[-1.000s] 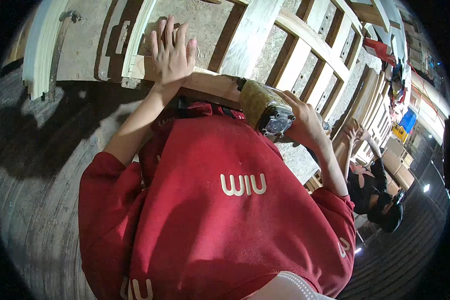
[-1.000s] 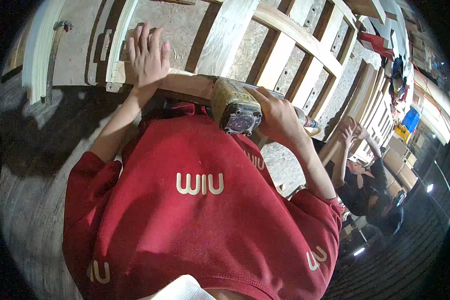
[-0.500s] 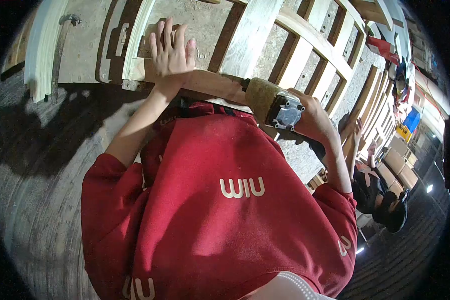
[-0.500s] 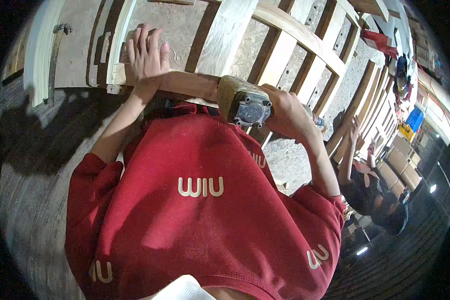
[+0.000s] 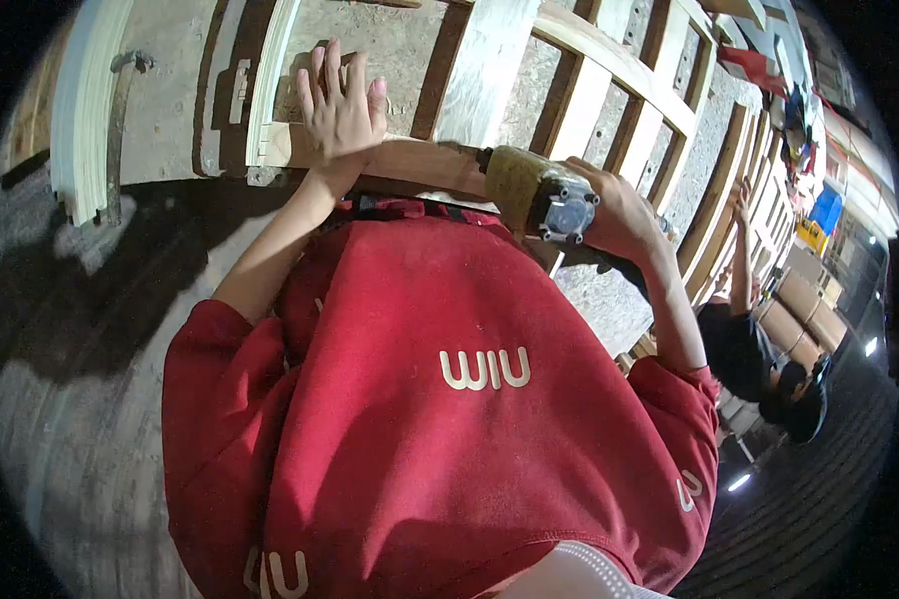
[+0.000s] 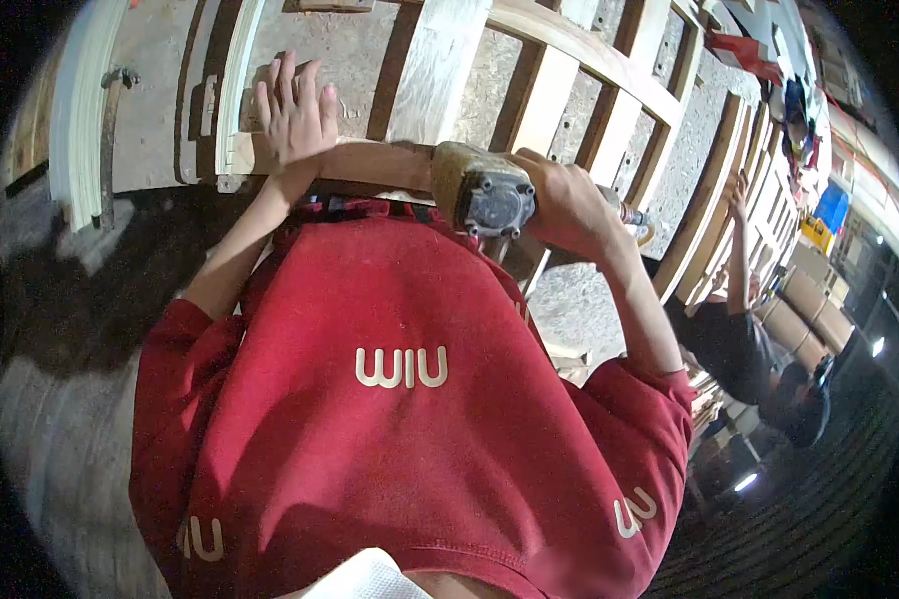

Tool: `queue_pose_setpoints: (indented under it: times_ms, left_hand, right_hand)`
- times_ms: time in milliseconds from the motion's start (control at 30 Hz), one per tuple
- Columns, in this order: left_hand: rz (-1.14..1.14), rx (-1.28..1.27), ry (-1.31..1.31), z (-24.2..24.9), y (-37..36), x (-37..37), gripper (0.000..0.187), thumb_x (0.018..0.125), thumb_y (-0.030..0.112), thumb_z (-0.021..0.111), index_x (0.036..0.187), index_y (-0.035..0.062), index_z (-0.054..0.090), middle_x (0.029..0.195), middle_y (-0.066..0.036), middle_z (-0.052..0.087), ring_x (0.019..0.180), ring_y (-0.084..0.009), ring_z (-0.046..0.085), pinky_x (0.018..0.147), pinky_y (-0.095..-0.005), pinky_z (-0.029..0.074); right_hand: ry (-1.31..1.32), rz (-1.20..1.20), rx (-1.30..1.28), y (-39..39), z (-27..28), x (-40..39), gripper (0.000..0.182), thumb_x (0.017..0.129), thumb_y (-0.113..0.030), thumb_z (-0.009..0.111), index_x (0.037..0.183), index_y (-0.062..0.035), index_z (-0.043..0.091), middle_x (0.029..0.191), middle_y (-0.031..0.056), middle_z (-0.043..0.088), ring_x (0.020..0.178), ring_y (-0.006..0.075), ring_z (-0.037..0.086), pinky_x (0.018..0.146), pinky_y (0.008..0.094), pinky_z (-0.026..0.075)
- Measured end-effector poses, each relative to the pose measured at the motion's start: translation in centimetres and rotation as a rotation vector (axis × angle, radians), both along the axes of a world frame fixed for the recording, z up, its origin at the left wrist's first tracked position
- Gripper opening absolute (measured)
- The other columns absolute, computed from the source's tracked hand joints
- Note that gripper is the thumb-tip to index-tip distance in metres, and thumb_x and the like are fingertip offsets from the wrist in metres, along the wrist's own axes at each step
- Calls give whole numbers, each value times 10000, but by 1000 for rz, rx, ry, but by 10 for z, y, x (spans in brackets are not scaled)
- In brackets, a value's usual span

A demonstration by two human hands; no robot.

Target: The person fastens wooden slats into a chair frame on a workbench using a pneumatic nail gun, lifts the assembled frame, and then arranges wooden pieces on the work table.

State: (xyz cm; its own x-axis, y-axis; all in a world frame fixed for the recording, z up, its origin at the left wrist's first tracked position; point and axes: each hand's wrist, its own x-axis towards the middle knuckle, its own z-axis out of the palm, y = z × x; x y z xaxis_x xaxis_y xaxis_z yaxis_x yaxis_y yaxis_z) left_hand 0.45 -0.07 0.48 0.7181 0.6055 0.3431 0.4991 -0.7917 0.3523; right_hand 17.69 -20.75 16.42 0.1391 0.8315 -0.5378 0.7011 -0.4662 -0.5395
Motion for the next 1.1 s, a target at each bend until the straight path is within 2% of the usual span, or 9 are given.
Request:
queue_pose_setpoints:
  times_ms: [300,433,500,767,800,900,1000,1067,1100]
  left_hand:
    - [-77,-8,-7,-3,3,-3,374,849,315,348,1093,44,432,1236,-204,329,1165,-373,286,946,-515,195]
    - [-114,-26,-12,-10,6,-4,388,843,329,354,1109,52,410,1251,-202,309,1180,-364,263,959,-509,170]
    - [-109,-48,-28,-11,5,-4,386,845,328,349,1112,55,406,1254,-201,304,1183,-360,259,962,-511,162]
    - [-50,-77,-44,-13,5,-1,352,846,304,355,1112,77,399,1244,-188,301,1193,-355,233,971,-518,127]
    - [-36,-103,-90,-8,4,-1,344,848,292,361,1101,64,407,1249,-191,292,1191,-366,231,963,-527,135]
    - [15,-147,-300,-3,6,-1,275,837,243,426,1003,29,472,1158,-188,401,1135,-341,327,952,-459,209]
    - [97,-161,-472,24,-14,5,225,818,187,464,957,11,486,1074,-167,472,1066,-323,401,936,-423,252]
    - [53,-303,-590,30,-45,21,159,799,107,467,918,6,499,929,-134,538,904,-270,508,817,-364,381]
    - [94,-412,-565,51,-70,35,142,790,85,474,912,20,508,851,-104,553,831,-246,532,744,-337,415]
  right_hand:
    - [-264,-107,152,-10,-5,-18,483,578,-125,662,1045,-121,535,878,107,608,752,243,608,682,338,496]
    - [-211,-121,33,-9,-2,-21,506,574,-129,651,1065,-131,526,815,109,622,706,238,615,655,336,499]
    - [-239,-123,-112,-8,-1,-20,603,551,-144,698,1115,-79,497,891,144,609,777,243,614,724,336,488]
    - [-207,-122,41,-18,-7,-17,542,574,-152,653,1095,-114,512,872,148,606,768,278,606,673,352,487]
    - [-205,-102,103,-24,-13,-15,529,585,-125,636,1094,-138,491,783,112,622,666,230,618,621,326,512]
    - [-219,-31,257,-35,-11,-11,566,559,-161,652,1096,-111,479,781,136,615,666,262,613,616,347,507]
    - [-149,-143,-37,-50,9,17,548,509,-157,683,1029,-69,531,768,175,602,722,301,600,659,355,484]
    - [-219,-68,-136,-61,26,48,447,491,-149,703,895,-16,567,713,156,601,666,283,601,636,336,483]
    - [-161,-160,-169,-76,18,67,367,477,-139,721,784,-2,573,702,134,599,641,254,596,627,323,478]
